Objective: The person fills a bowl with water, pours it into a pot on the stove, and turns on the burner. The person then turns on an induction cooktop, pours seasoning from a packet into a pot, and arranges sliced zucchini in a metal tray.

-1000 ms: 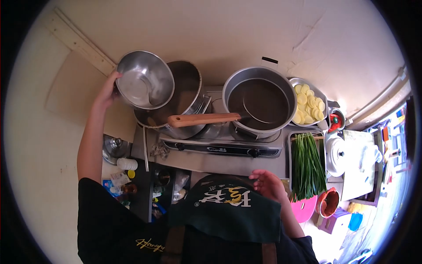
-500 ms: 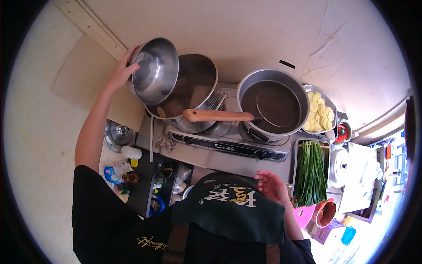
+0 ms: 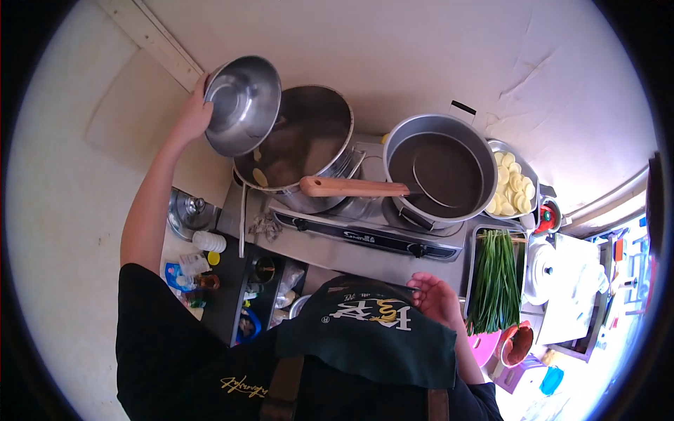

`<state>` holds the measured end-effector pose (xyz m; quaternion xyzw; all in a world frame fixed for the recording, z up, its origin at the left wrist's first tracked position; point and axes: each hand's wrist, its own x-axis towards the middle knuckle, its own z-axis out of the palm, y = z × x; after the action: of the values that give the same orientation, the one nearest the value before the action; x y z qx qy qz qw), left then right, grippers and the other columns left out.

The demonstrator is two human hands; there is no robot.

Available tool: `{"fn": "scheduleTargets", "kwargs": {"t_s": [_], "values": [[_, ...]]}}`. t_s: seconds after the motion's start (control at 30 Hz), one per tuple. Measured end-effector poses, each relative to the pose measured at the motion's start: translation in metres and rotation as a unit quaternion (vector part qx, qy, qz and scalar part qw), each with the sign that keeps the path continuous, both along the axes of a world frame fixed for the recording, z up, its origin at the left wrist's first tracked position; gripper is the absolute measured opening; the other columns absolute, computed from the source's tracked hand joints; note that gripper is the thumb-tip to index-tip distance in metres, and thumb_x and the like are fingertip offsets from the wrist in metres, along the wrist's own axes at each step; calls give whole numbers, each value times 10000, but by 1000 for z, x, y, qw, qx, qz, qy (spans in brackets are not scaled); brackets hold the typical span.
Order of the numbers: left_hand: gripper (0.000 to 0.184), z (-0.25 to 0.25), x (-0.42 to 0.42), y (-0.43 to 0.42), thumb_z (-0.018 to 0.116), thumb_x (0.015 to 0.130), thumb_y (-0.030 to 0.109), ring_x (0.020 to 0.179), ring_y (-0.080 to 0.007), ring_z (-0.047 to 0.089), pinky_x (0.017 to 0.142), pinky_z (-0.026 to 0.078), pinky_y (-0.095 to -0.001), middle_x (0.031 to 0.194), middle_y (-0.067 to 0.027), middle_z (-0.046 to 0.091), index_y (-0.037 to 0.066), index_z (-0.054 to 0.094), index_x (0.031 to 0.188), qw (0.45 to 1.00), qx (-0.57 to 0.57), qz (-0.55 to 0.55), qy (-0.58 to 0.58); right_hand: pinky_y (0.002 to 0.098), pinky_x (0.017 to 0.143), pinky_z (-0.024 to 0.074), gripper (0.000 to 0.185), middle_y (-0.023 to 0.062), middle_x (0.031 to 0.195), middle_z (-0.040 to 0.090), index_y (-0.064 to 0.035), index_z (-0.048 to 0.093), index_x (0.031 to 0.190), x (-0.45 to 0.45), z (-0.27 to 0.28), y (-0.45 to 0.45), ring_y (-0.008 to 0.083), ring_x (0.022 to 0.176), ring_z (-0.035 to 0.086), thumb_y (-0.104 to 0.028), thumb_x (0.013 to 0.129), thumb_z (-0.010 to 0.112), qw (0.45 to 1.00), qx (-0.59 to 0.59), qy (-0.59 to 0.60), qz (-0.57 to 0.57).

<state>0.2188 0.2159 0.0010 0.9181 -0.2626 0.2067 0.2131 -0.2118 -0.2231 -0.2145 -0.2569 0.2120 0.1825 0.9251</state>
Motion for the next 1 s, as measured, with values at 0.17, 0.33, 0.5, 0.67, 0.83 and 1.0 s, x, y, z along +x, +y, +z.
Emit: {"fn": "scheduleTargets", "kwargs": {"t_s": [0.17,0.33,0.5,0.67,0.83,1.0], "values": [[733,28,-69,-61,434,785,-39,1217,-439,415,1035,363,-454,1359,-247,370,176,219,1452,984,153,78,-37,291,741,449,409,110,1031,637,-4,543,1147,3,-1,0,165,785,568,-320,936,393,1000,5,5,-3],[732,11,-75,-55,418,758,-63,1269,-401,377,1073,319,-425,1389,-227,345,167,272,1438,983,159,31,-84,297,752,449,419,120,1070,628,-4,539,1170,0,-13,-2,174,819,566,-320,937,391,999,25,-8,-19],[694,-14,-50,-39,355,749,-89,1303,-309,378,1112,260,-383,1389,-196,379,61,286,1424,997,5,-50,-63,310,785,450,427,136,1122,610,5,529,1190,1,-18,-3,183,845,559,-311,943,382,999,32,-15,-22],[355,-34,2,46,423,802,65,1187,-422,456,959,456,-539,1208,-282,465,-39,451,1141,835,-336,230,371,314,774,449,423,142,1095,612,17,527,1181,7,-5,-4,188,823,560,-295,941,373,999,30,-17,3],[328,-40,-64,71,387,877,182,1057,-409,533,891,510,-530,1133,-268,522,-54,507,1071,615,-632,208,424,319,752,451,406,140,1066,620,11,541,1145,4,-14,-13,188,802,569,-297,938,378,998,41,-11,45],[433,-52,-220,70,321,914,245,1134,-380,523,899,505,-483,1230,-223,540,-23,515,1194,559,-760,97,316,338,754,464,399,147,1061,619,25,547,1124,12,-17,-14,205,801,587,-289,915,417,989,-49,34,139]]}}
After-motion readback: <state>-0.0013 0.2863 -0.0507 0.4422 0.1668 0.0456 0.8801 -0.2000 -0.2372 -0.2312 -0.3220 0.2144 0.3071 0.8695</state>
